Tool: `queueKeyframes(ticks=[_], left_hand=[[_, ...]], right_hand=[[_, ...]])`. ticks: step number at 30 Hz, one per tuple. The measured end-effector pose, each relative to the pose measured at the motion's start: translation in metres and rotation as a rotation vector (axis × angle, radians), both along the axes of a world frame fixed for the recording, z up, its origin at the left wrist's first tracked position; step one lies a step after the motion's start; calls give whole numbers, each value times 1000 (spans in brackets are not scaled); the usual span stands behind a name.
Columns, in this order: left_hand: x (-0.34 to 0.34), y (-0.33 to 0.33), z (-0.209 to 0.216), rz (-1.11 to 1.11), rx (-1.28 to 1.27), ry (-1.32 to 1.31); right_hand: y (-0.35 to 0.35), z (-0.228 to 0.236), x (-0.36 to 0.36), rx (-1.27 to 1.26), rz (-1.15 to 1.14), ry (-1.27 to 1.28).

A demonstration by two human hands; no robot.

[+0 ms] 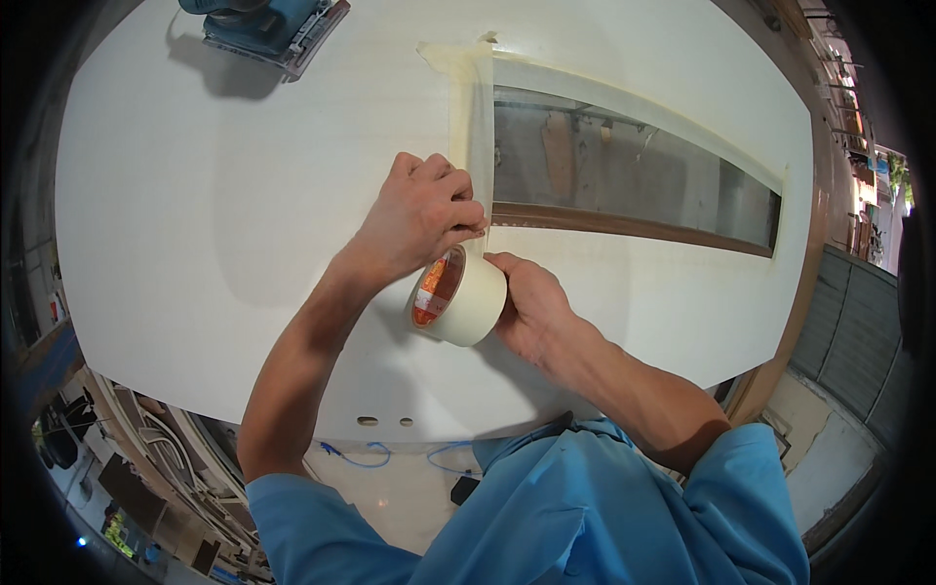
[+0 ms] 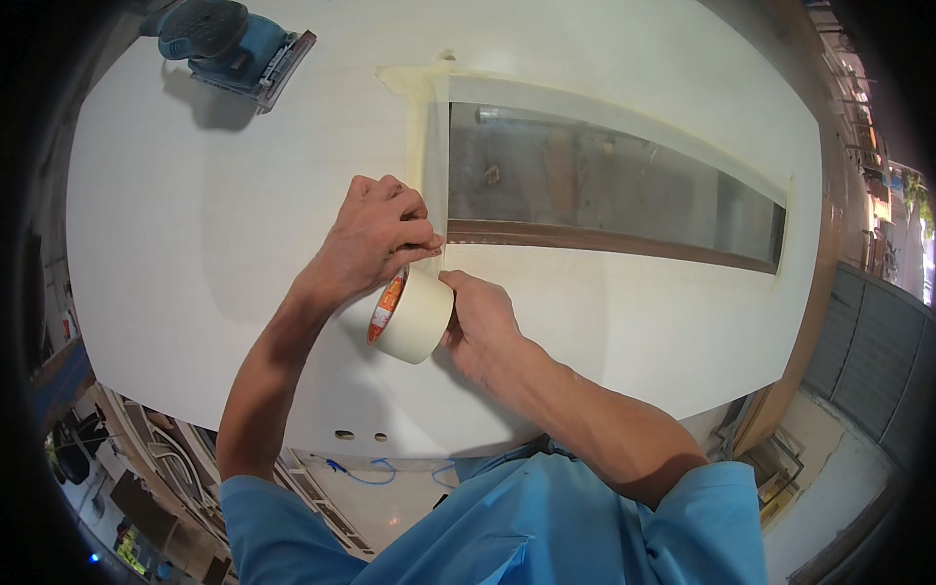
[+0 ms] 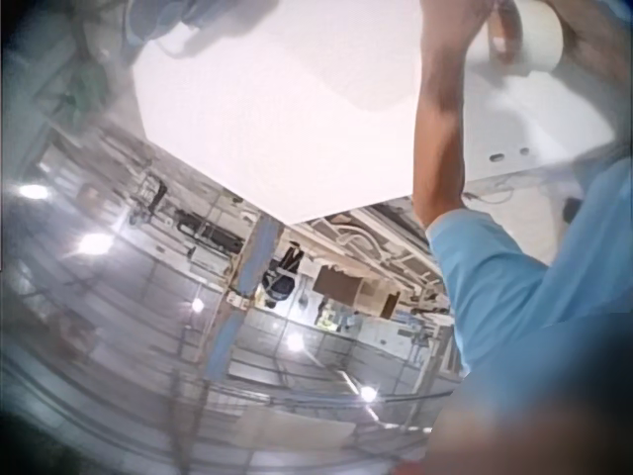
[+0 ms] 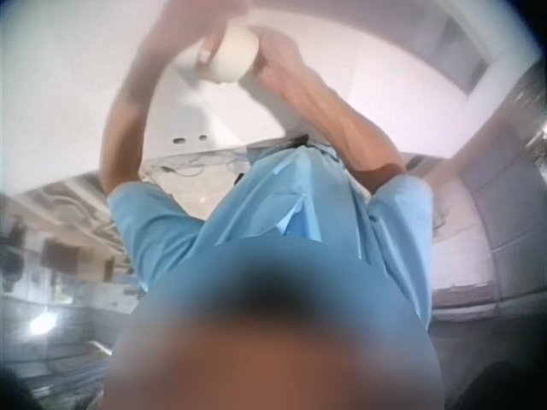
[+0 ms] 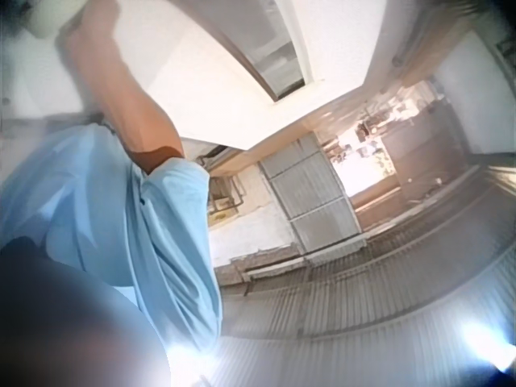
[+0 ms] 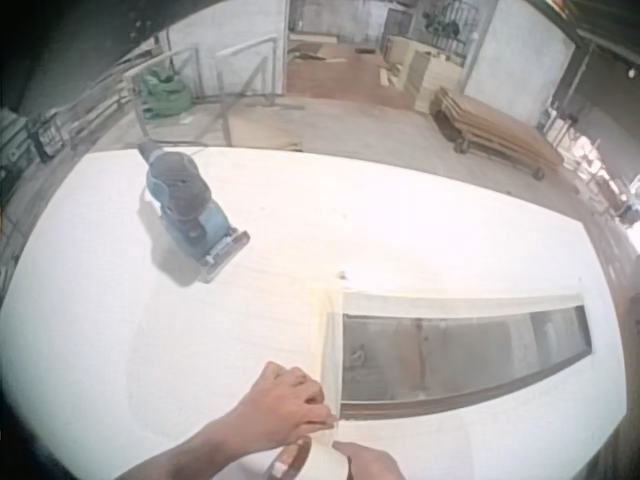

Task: The person applies masking tape around the rectangular cutout on a white panel, smoothing each strip and trimming excess with a utility knife. The person works methodically along all four edges of the cutout.

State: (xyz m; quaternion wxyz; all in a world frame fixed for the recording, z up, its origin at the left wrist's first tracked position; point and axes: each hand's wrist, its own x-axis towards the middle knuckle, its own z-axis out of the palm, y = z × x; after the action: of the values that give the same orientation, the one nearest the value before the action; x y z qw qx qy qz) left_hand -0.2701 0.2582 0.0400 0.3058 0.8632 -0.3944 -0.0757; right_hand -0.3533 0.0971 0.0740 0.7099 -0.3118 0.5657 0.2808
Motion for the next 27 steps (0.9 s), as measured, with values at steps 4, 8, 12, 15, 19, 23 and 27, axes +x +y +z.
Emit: queueKeyframes(ticks=[4,8,12,15,19,23,27], left_hand=[[1,0,1,-12,14,8],[1,0,3,-22,24,-2],[2,-1,5,-26,24,19],[2,-2,6,-36,39,28],[3,-2,6,-44,41,17],[3,-2,5,-54,32,-6],[4,-3,7,-59,54,-4]], right_hand=[[-2,-1,-5,-14,53,-90],[-1,5,-8,-48,102,-135],[-2,2,-3,23,-24,-58],[-5,-4,-2,41,-68,-6],[-4,-9,-5,164,-140,8],[-1,-10,-9,202,-268,64],[1,-13,-15,224,-302,18]])
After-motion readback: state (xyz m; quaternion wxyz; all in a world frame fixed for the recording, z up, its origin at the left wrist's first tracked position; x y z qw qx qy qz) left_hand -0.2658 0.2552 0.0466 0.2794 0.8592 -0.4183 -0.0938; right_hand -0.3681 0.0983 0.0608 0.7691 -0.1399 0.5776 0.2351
